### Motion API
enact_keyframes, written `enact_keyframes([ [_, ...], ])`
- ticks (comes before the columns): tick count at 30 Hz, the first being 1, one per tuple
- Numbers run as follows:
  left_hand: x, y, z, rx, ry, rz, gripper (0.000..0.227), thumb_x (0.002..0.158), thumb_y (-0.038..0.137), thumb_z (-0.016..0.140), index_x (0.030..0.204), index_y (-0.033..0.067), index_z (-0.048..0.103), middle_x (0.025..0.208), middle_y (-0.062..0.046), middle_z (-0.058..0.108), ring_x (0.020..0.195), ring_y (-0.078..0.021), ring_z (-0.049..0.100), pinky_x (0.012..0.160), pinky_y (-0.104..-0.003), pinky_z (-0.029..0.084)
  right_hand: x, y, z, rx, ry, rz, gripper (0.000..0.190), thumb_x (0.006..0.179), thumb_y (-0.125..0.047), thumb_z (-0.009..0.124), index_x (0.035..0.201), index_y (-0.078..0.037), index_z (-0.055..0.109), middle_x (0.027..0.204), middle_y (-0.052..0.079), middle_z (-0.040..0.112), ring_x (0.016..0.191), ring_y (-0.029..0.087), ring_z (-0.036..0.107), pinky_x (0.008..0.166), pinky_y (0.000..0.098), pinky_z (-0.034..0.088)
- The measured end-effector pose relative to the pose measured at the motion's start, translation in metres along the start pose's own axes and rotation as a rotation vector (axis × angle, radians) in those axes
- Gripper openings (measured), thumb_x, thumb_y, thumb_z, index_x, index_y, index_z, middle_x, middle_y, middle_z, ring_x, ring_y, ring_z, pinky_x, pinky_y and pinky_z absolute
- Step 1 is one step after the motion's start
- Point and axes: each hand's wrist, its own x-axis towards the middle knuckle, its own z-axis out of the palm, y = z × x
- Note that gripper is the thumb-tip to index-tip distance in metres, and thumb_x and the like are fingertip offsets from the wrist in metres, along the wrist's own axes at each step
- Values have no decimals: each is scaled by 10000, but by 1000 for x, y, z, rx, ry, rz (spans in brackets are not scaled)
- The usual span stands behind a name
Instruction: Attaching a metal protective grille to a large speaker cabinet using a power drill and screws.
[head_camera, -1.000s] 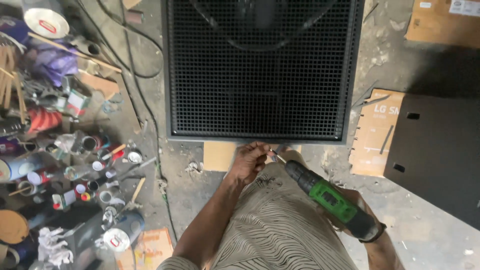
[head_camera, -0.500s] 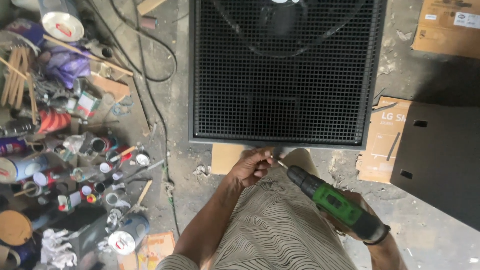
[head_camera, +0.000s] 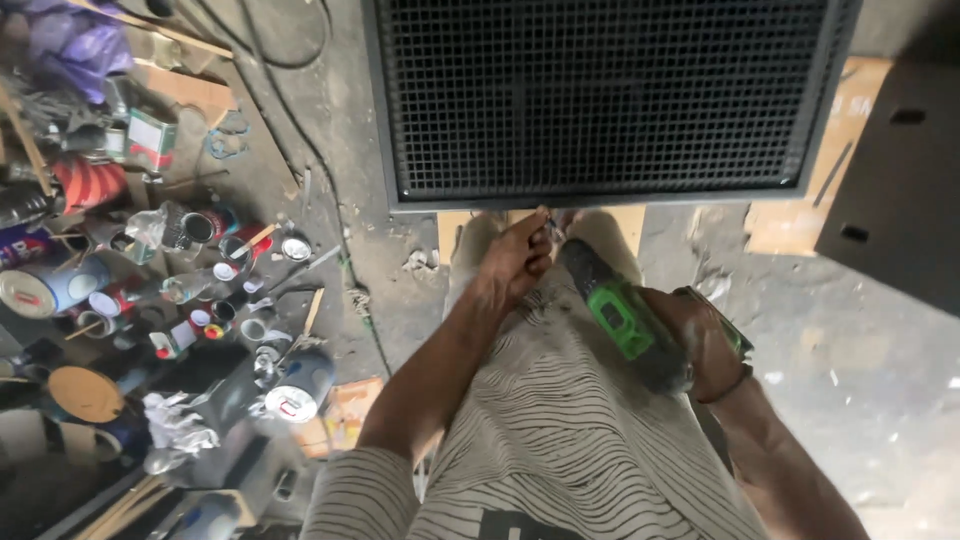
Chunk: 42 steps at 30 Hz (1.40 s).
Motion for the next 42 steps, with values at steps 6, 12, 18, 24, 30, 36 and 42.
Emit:
enact_keyframes([
  [6, 39, 5, -56, -118, -297, -162, 282, 1072, 306, 590, 1256, 93, 572, 729, 65, 489, 548, -48, 438, 446, -223, 335, 6, -62, 16, 27, 152, 23, 437, 890, -327, 600, 1290, -164, 665, 803, 173, 682, 833, 473, 674, 720, 545, 546],
  [12, 14, 29, -38, -68, -268, -173, 381, 1079, 303, 575, 1343, 29, 548, 712, 98, 408, 522, -36, 389, 416, -225, 331, 4, -75, 35, -9, 150, 161, 403, 886, -297, 591, 1260, -161, 654, 783, 164, 661, 818, 486, 657, 703, 553, 526],
  [18, 15, 39, -42, -76, -317, -198, 485, 1104, 260, 498, 1482, -34, 419, 758, 89, 345, 579, -17, 351, 434, -197, 326, 9, -83, 37, -24, 110, 217, 344, 884, -243, 583, 1189, -96, 645, 716, 182, 631, 776, 502, 651, 681, 537, 515],
  [24, 14, 46, -36, -126, -343, -217, 567, 1093, 196, 454, 1559, -62, 259, 770, 79, 333, 589, -27, 341, 438, -203, 340, 29, -104, 15, -55, 77, 285, 378, 843, -235, 605, 1197, -109, 640, 701, 169, 640, 768, 485, 672, 665, 537, 516],
  [30, 13, 50, -31, -136, -324, -233, 544, 1088, 159, 432, 1564, -54, 278, 771, 76, 303, 592, -24, 321, 427, -186, 318, 49, -124, -11, -88, 22, 277, 415, 781, -231, 601, 1180, -122, 634, 703, 153, 651, 749, 469, 696, 635, 549, 527],
  [36, 5, 54, -24, -152, -255, -240, 532, 1075, 161, 451, 1546, -54, 329, 770, 76, 304, 593, -33, 328, 418, -189, 305, 55, -116, -25, -112, 18, 153, 361, 822, -237, 610, 1160, -116, 646, 679, 172, 629, 723, 474, 702, 593, 534, 558],
  [42, 12, 51, -24, -179, -224, -252, 547, 1044, 156, 501, 1522, -75, 368, 755, 71, 314, 565, -39, 343, 382, -205, 303, 60, -113, -37, -128, 11, 61, 364, 826, -276, 616, 1129, -75, 633, 617, 177, 591, 629, 476, 684, 539, 556, 557],
])
